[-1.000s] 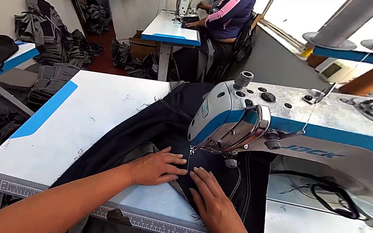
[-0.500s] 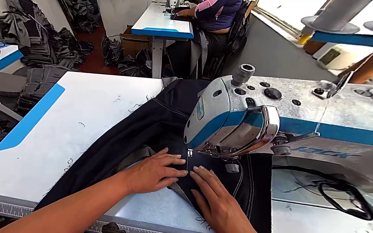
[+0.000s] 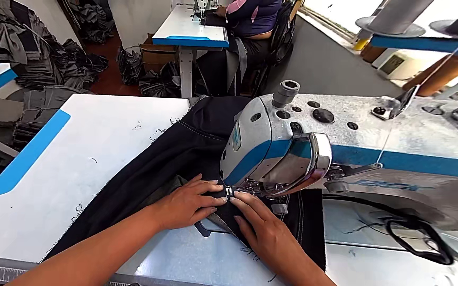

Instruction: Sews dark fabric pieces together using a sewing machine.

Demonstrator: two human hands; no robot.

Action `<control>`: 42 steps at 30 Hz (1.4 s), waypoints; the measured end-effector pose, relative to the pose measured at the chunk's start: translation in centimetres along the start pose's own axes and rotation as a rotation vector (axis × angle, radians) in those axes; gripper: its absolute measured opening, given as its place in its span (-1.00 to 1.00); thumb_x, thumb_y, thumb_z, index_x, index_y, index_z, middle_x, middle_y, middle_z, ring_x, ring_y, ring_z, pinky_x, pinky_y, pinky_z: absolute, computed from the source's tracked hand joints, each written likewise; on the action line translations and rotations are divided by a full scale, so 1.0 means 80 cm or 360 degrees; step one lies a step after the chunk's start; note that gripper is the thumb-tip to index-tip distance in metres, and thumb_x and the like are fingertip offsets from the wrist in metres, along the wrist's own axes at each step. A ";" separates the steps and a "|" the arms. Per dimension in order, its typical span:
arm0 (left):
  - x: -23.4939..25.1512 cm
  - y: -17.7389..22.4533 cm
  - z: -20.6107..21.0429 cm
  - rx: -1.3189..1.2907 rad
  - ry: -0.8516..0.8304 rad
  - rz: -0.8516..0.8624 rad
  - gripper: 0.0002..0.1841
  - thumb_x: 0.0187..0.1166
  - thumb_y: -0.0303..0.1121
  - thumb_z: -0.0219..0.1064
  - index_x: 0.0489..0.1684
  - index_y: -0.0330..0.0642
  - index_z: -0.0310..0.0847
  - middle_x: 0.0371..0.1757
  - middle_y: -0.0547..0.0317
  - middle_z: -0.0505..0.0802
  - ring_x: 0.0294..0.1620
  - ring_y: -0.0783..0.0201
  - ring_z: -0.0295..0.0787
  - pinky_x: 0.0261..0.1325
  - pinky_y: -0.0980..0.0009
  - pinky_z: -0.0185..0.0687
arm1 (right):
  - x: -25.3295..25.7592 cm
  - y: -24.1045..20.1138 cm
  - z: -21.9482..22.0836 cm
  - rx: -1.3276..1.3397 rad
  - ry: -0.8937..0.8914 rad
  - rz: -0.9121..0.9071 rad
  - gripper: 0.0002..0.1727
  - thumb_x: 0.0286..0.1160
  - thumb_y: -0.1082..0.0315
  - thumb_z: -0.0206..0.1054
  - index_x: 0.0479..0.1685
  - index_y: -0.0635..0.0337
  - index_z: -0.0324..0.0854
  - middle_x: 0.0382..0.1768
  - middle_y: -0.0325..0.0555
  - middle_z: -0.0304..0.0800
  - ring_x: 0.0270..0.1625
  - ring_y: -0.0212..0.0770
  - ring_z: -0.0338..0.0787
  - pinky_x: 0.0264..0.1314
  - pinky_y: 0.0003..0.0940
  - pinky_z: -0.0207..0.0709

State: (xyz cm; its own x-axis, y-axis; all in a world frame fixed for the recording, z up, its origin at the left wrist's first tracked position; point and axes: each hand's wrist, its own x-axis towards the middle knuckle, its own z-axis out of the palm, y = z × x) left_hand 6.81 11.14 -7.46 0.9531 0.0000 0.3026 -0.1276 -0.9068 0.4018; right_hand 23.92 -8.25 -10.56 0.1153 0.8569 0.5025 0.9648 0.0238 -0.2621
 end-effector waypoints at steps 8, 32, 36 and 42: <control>0.001 -0.007 0.001 -0.0094 0.0147 0.0028 -0.72 0.63 -0.25 0.31 0.09 -0.13 0.89 0.33 0.09 0.85 0.59 0.16 0.60 0.77 0.03 0.23 | 0.005 0.004 -0.001 -0.0031 -0.0019 0.0000 -0.59 0.72 0.15 0.06 0.23 0.09 0.76 0.28 -0.10 0.83 0.21 -0.12 0.85 0.09 -0.33 0.74; 0.009 -0.003 -0.002 0.0011 0.0114 -0.0059 -0.70 0.66 -0.25 0.25 0.08 -0.08 0.89 0.28 0.14 0.86 0.56 0.16 0.63 0.73 0.01 0.28 | 0.013 0.017 -0.002 0.0070 0.0076 0.0023 -0.61 0.68 0.08 0.14 0.02 0.09 0.84 -0.06 -0.16 0.92 0.03 -0.22 0.90 0.07 -0.39 0.73; 0.009 -0.004 -0.002 0.0015 0.0145 -0.0061 -0.71 0.65 -0.26 0.25 0.06 -0.11 0.90 0.26 0.12 0.87 0.55 0.15 0.63 0.71 0.01 0.30 | 0.016 0.030 -0.020 0.0515 0.0336 0.0200 -0.61 0.70 0.05 0.15 -0.31 0.09 0.77 -0.38 -0.34 0.76 -0.29 -0.62 0.71 -0.20 -0.72 0.57; 0.008 -0.005 0.001 0.0032 0.0156 -0.0055 -0.70 0.65 -0.25 0.24 0.09 -0.08 0.89 0.26 0.12 0.87 0.56 0.17 0.62 0.73 0.06 0.28 | 0.016 0.033 -0.027 0.0738 0.0362 0.0297 -0.45 0.85 -0.09 -0.11 -0.48 0.01 0.52 -0.56 -0.49 0.46 -0.44 -0.74 0.49 -0.36 -0.81 0.35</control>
State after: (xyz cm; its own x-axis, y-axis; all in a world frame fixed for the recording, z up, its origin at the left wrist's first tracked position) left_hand 7.50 11.50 -7.46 0.9254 0.0719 0.3721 -0.0884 -0.9138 0.3965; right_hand 27.13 -8.18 -8.79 0.3723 0.7365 0.5648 0.7236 0.1507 -0.6735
